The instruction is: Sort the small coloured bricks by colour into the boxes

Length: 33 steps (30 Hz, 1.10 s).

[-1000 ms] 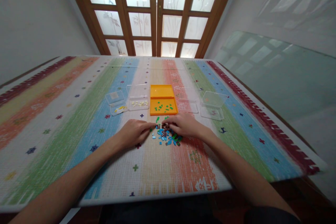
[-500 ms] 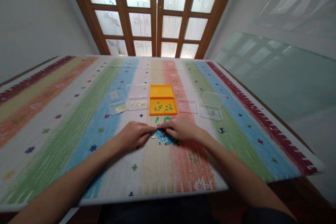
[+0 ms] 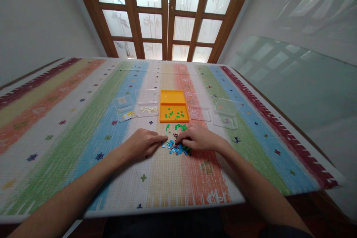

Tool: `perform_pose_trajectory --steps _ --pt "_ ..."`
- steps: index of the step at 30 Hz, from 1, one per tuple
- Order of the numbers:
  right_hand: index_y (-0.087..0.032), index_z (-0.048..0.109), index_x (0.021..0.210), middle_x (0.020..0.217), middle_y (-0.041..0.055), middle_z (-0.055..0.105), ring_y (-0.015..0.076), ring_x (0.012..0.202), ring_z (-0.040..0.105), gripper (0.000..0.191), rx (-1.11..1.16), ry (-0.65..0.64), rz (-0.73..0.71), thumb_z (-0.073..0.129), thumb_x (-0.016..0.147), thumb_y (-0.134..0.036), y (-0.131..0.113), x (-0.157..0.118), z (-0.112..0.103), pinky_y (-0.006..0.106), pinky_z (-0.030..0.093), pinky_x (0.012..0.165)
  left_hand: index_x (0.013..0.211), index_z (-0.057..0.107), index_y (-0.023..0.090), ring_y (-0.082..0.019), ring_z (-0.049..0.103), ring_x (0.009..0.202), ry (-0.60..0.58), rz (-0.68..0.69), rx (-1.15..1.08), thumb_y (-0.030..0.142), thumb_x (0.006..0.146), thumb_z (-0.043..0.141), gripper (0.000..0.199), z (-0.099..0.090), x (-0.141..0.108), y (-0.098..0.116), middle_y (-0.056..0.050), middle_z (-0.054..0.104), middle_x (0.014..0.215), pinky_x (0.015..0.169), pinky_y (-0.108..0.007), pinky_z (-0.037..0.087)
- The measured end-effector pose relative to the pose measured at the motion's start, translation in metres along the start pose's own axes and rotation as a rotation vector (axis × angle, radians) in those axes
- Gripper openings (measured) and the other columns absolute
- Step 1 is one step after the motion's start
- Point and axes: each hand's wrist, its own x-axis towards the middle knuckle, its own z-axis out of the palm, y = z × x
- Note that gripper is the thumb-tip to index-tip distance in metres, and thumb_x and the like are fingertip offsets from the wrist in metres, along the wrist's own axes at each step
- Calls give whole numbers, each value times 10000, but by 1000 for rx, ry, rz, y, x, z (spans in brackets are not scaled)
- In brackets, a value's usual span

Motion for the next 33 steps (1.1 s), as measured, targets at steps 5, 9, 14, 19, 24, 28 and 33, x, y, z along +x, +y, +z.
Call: perform_pose_trajectory --steps 5,9,14,19,24,28,33 --pt "-247 789 1128 1006 30 809 163 837 717 403 -34 39 35 522 868 -94 -7 2 2 268 475 784 1001 775 198 -119 588 551 -1 26 -106 183 954 460 319 -8 -2 -5 -28 695 652 550 -241 443" --pt "-244 789 1122 962 37 807 168 793 697 384 -88 16 27 531 873 -106 -11 5 3 267 447 727 913 779 198 -120 595 572 -16 6 -89 161 915 469 312 -10 -2 -4 -30 702 654 570 -239 449" --pt "-239 793 1095 983 34 804 157 825 695 343 -51 36 26 532 899 -134 -11 5 4 253 442 751 916 774 200 -132 606 573 -13 -9 -28 172 915 470 306 -9 -2 -5 -35 711 664 558 -249 433" --pt "-269 740 1215 872 46 784 160 708 647 363 -226 86 62 495 958 -197 -17 10 9 271 345 635 905 760 204 -121 614 582 -1 -47 11 183 926 470 292 -9 -4 -8 -28 720 683 565 -234 424" --pt "-236 772 1069 897 60 785 178 749 665 307 -262 52 52 503 935 -173 -17 10 10 290 355 642 846 734 197 -116 596 576 41 -65 48 195 919 465 279 -9 -6 -11 -27 710 676 562 -223 425" --pt "-224 798 1023 942 42 799 175 807 689 312 -157 27 44 535 884 -127 -11 3 6 280 430 725 845 735 192 -113 602 580 27 -68 49 186 903 472 269 -9 -7 -12 -30 723 692 574 -222 431" --pt "-221 785 1142 1004 30 806 160 839 702 387 -57 17 -13 537 871 -102 -10 1 8 266 473 779 954 745 194 -126 624 582 36 -95 48 189 932 461 284 -4 -7 -10 -32 731 689 586 -235 448"
